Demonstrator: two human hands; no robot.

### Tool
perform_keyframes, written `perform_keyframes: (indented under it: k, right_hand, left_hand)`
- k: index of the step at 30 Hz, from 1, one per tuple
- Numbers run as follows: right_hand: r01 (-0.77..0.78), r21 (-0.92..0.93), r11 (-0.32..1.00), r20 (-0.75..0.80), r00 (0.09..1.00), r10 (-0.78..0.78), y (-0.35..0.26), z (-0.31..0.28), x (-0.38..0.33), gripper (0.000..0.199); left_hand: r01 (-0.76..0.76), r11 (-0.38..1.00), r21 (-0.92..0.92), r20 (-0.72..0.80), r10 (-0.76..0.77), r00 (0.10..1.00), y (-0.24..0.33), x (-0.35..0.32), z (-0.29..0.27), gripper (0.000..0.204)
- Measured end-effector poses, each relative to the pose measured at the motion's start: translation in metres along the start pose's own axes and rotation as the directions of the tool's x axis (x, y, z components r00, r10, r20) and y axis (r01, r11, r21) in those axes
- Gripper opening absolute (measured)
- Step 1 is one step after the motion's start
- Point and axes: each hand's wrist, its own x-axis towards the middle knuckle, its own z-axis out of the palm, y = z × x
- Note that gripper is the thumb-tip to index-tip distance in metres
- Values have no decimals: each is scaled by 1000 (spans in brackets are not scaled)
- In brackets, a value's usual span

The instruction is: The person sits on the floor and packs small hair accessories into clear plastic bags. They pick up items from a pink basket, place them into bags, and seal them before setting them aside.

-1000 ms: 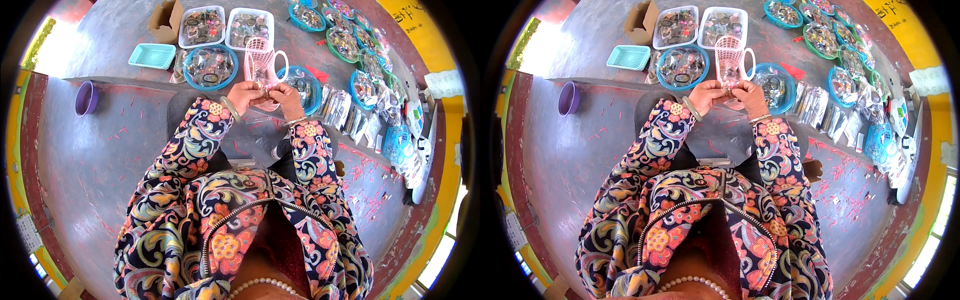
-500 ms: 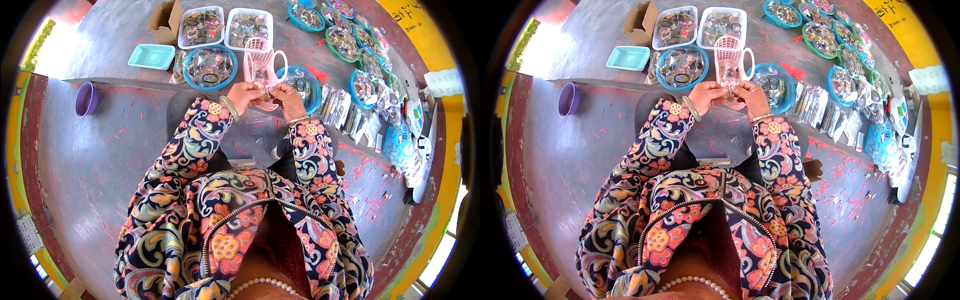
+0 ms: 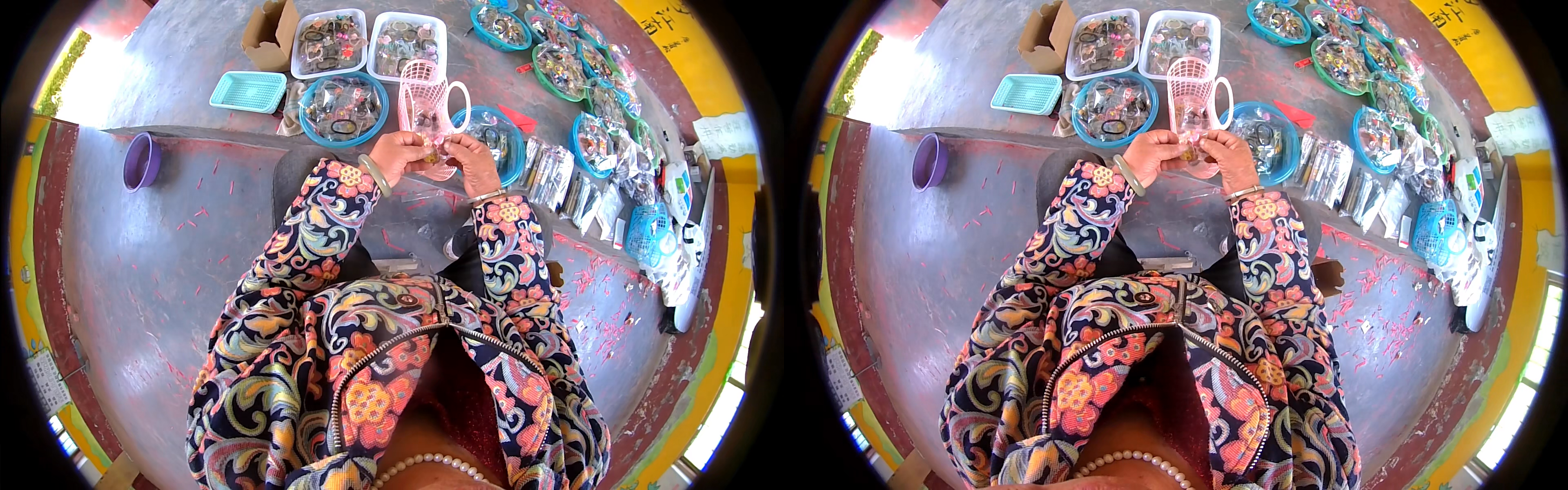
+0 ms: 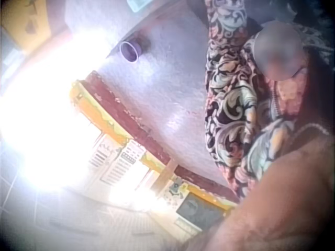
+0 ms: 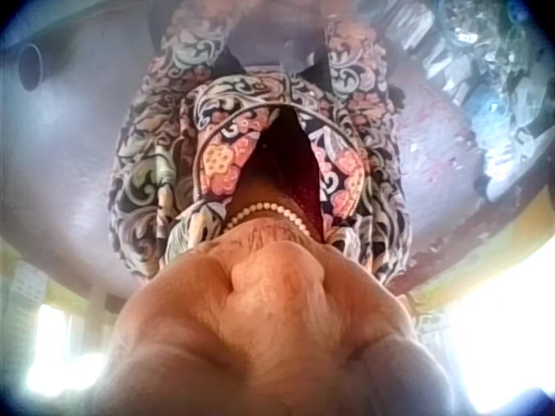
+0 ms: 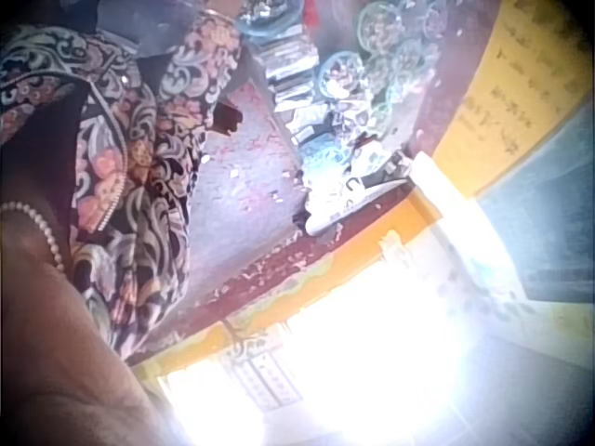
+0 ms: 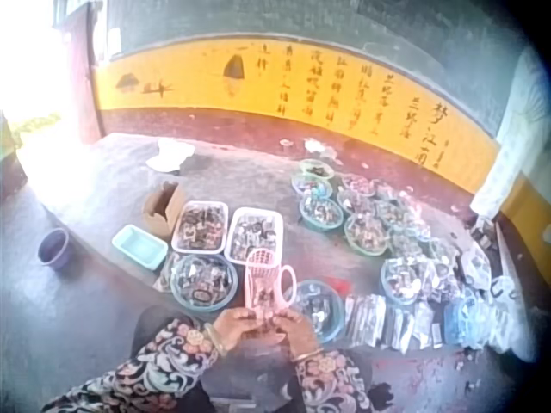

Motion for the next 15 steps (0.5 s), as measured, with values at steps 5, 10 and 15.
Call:
perform_keyframes:
  k: [5, 10, 15]
  right_hand:
    - [0, -19, 1000, 41, 999, 1, 1, 0, 1, 17]
    - [-2, 35, 999, 74, 997, -1, 3, -3, 3, 16]
    - [-18, 92, 996, 125, 992, 6, 0, -7, 4, 15]
  left_hand:
    - [12, 1000, 11, 2, -12, 1000, 1, -2, 5, 15]
    - [16, 1000, -27, 6, -15, 1000, 0, -2, 4, 16]
    - [106, 994, 40, 46, -108, 993, 9, -9, 8, 22]
